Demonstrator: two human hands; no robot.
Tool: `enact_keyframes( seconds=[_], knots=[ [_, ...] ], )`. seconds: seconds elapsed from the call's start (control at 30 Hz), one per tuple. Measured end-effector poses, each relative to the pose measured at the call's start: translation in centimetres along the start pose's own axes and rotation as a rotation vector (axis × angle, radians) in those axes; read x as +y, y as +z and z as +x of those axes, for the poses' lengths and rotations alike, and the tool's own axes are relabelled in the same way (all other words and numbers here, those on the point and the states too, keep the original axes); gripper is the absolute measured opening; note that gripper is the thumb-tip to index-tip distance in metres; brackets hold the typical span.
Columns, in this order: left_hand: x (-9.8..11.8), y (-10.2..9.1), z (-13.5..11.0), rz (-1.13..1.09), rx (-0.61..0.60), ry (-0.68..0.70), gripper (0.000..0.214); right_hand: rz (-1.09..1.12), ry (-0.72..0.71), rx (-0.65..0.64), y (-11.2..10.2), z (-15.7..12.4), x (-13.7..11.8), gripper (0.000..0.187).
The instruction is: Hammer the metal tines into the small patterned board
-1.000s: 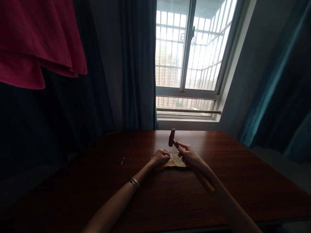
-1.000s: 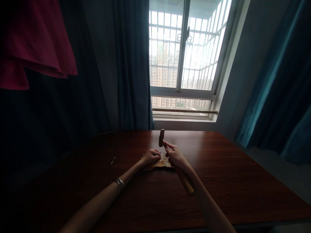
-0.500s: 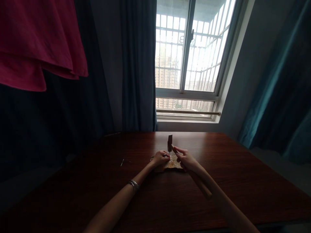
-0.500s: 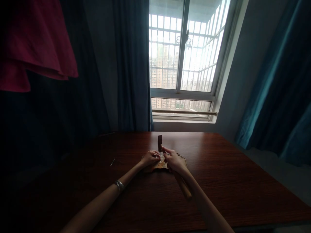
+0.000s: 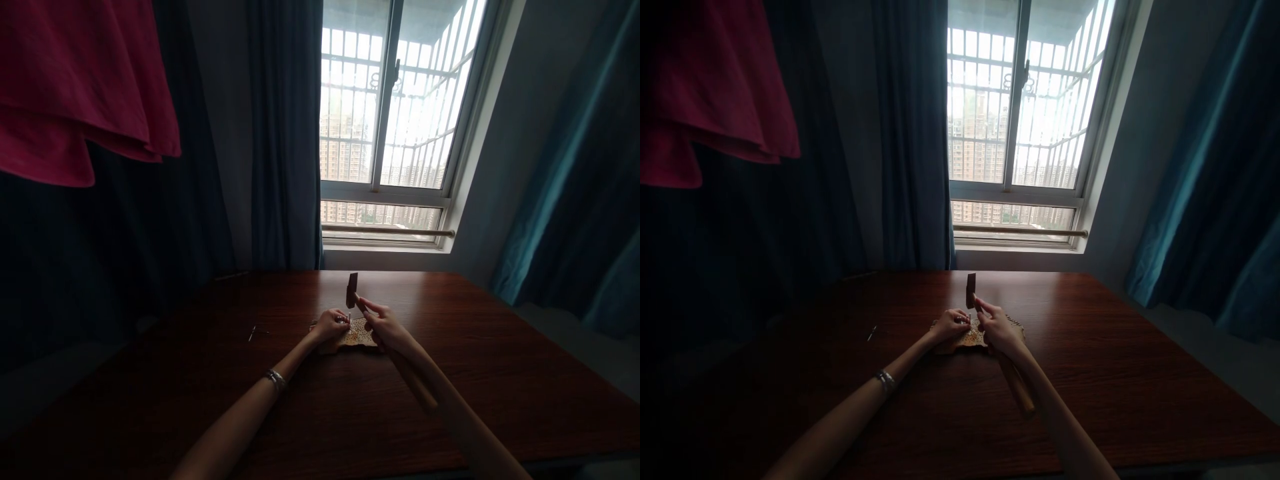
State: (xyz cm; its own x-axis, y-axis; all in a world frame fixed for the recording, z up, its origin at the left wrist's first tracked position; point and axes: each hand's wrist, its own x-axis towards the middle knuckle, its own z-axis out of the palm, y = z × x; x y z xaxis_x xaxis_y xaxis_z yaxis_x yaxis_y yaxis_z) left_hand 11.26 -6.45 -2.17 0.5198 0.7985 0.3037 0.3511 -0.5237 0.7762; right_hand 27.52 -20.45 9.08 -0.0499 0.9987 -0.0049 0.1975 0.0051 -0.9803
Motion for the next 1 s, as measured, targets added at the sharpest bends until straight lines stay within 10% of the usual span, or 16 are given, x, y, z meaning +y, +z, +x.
enact_keyframes(
  seconds=[1.0],
  knots=[
    [0.1, -0.2, 0.0, -0.009, -0.011, 0.013, 0.021, -0.021, 0.045, -0.014, -0.3, 0.3, -0.4, 0.050]
  ],
)
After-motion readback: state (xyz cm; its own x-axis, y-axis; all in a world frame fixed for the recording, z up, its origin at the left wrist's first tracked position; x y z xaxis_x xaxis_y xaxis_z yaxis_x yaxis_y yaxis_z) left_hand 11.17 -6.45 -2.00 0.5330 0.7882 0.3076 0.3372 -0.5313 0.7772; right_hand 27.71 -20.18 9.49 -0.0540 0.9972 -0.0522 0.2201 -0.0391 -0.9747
